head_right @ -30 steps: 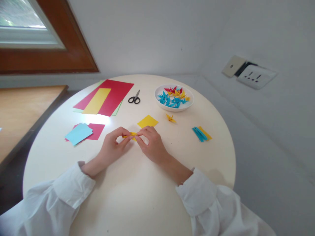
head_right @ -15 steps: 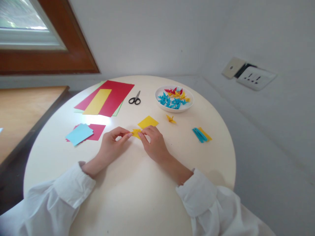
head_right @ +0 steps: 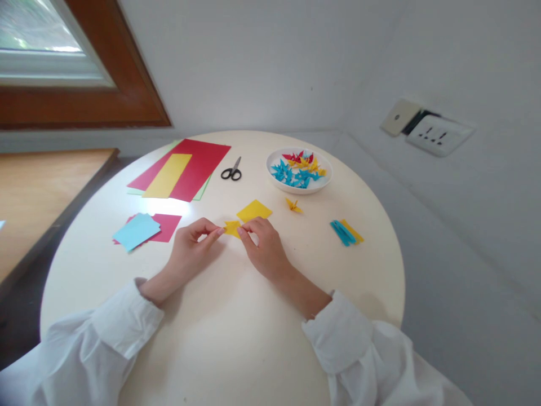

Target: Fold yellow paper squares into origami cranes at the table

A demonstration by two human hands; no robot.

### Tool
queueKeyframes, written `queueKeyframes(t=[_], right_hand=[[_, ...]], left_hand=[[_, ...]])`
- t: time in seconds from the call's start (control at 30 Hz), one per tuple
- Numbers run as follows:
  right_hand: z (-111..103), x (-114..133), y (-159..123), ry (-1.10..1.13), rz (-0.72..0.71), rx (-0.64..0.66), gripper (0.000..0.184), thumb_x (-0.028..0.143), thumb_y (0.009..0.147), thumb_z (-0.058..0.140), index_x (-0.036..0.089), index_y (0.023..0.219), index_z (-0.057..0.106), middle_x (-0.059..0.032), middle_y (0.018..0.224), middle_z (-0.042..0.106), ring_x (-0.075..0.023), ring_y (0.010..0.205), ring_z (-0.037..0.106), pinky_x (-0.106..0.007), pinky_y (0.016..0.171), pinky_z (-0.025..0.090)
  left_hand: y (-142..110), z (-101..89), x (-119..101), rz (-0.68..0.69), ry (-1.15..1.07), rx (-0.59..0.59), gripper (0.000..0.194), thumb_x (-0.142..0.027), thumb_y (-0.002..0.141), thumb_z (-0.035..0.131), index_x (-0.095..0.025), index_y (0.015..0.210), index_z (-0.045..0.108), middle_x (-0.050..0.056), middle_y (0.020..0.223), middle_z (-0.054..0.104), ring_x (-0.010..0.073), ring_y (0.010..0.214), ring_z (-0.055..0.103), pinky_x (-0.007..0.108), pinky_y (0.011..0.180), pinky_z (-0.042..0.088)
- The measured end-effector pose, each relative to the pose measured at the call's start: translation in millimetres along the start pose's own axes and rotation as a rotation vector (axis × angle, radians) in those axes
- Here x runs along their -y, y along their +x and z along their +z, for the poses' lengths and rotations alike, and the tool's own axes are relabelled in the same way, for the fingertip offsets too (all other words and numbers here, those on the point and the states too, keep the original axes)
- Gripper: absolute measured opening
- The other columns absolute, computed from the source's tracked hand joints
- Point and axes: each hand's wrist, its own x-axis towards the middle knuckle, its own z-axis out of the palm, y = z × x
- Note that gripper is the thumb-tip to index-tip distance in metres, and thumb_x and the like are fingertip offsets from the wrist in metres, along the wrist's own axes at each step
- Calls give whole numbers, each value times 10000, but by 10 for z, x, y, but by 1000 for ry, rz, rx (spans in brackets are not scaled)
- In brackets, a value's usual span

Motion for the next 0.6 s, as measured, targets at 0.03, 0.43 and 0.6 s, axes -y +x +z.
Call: queueKeyframes(t=[0.03,0.43,0.6], right_hand=[[0,0,-1,2,2,-1,151,208,813,503,203,663,521,-11,670,580,-148,672,537,-278,641,431],[0,-15,11,50,112,-21,176,235,815,482,195,646,513,4,643,567,-131,621,512,-255,563,379],[-5,-13,5,58,178,-4,196,262,819,469,187,643,517,5,643,562,-128,627,506,-254,571,365]], left_hand=[[1,-1,-1,-9,-4,5,169,-273,730,599,-160,606,583,5,585,613,113,560,531,228,533,424],[-4,16,18,151,67,-66,297,-237,698,669,-193,975,571,47,928,620,131,751,557,270,677,487],[-22,4,13,327,152,-18,274,-110,730,610,-203,985,575,41,925,601,140,819,559,276,713,487]])
